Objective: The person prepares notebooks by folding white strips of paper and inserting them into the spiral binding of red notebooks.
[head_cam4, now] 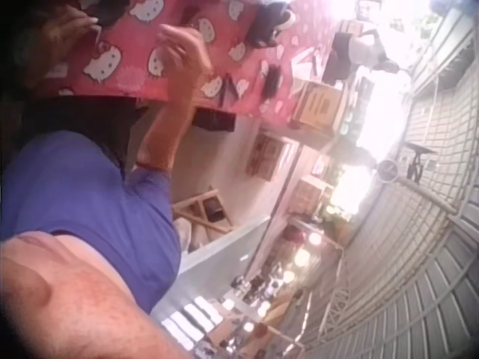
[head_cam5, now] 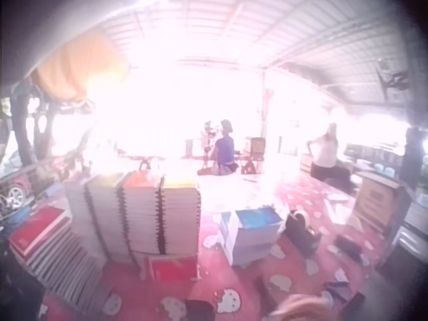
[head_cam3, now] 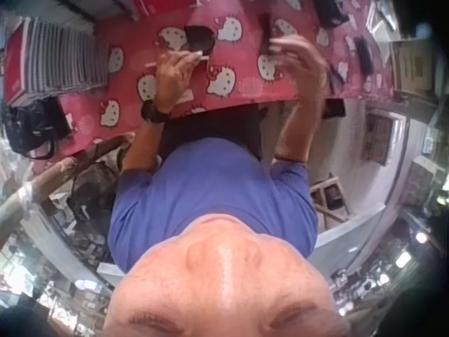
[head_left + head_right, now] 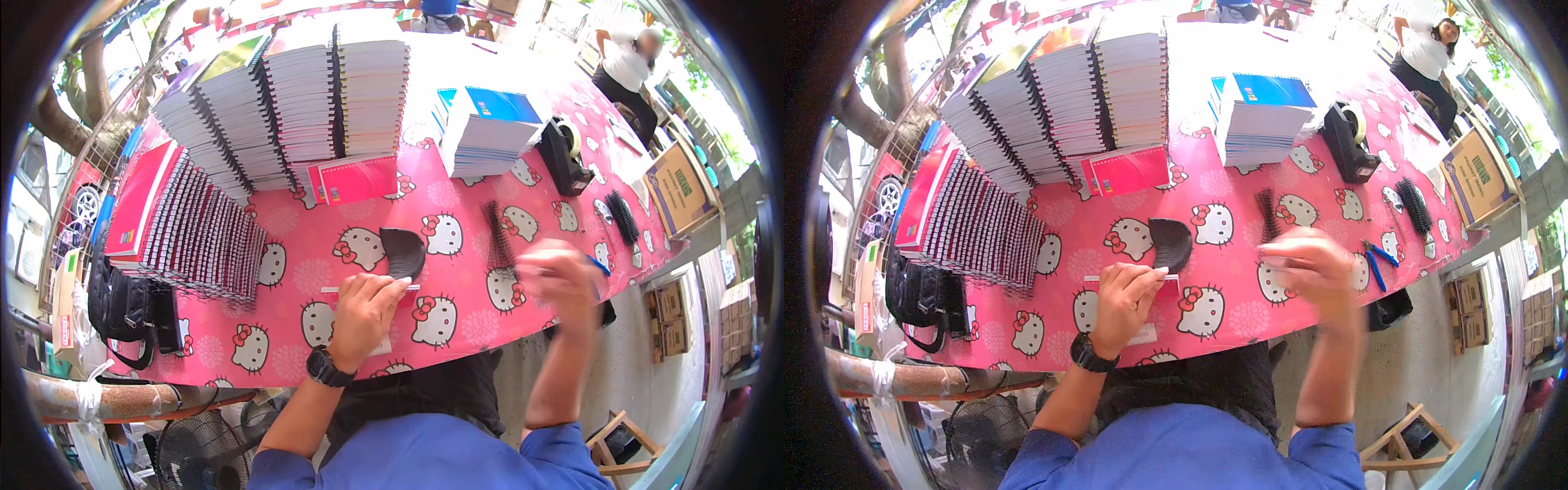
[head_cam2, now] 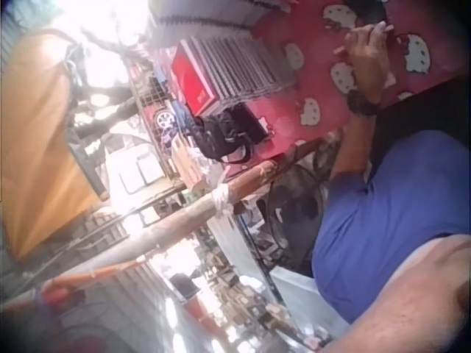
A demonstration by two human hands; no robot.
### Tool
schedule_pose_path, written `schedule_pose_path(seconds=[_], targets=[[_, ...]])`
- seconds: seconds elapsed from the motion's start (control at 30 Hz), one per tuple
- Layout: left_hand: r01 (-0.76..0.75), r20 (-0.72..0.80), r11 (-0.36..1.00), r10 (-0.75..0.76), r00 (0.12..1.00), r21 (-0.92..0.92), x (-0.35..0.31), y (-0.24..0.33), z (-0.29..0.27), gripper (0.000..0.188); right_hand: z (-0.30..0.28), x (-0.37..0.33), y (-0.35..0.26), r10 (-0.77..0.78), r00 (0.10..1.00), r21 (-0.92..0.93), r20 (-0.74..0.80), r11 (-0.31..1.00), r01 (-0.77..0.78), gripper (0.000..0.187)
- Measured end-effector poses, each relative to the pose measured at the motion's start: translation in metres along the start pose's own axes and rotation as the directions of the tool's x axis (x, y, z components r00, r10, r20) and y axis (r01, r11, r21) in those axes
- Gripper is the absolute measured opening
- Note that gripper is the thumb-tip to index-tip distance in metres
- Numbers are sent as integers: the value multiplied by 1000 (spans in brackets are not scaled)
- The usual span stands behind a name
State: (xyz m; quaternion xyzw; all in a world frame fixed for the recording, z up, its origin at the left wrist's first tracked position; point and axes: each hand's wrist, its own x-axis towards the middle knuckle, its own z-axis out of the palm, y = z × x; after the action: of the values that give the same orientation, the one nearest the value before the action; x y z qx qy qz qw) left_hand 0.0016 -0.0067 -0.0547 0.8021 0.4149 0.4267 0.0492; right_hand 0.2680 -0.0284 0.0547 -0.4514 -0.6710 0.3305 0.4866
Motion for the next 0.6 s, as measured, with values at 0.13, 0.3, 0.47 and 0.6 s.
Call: schedule_pose_path(seconds=[0.13,0.3,0.47,0.6], targets=[[85,15,996,-86,996,27,3,7,-3,18,83,10,64,15,979,-175,201,984,21,22],[71,30,997,-71,997,8,3,6,-2,17,91,16,78,182,919,39,348,977,-208,14],[70,43,997,-71,997,14,5,7,-2,16,86,22,79,63,906,35,419,996,-85,11],[70,44,998,-70,997,6,4,7,-1,16,84,24,78,120,871,18,477,989,-146,10]])
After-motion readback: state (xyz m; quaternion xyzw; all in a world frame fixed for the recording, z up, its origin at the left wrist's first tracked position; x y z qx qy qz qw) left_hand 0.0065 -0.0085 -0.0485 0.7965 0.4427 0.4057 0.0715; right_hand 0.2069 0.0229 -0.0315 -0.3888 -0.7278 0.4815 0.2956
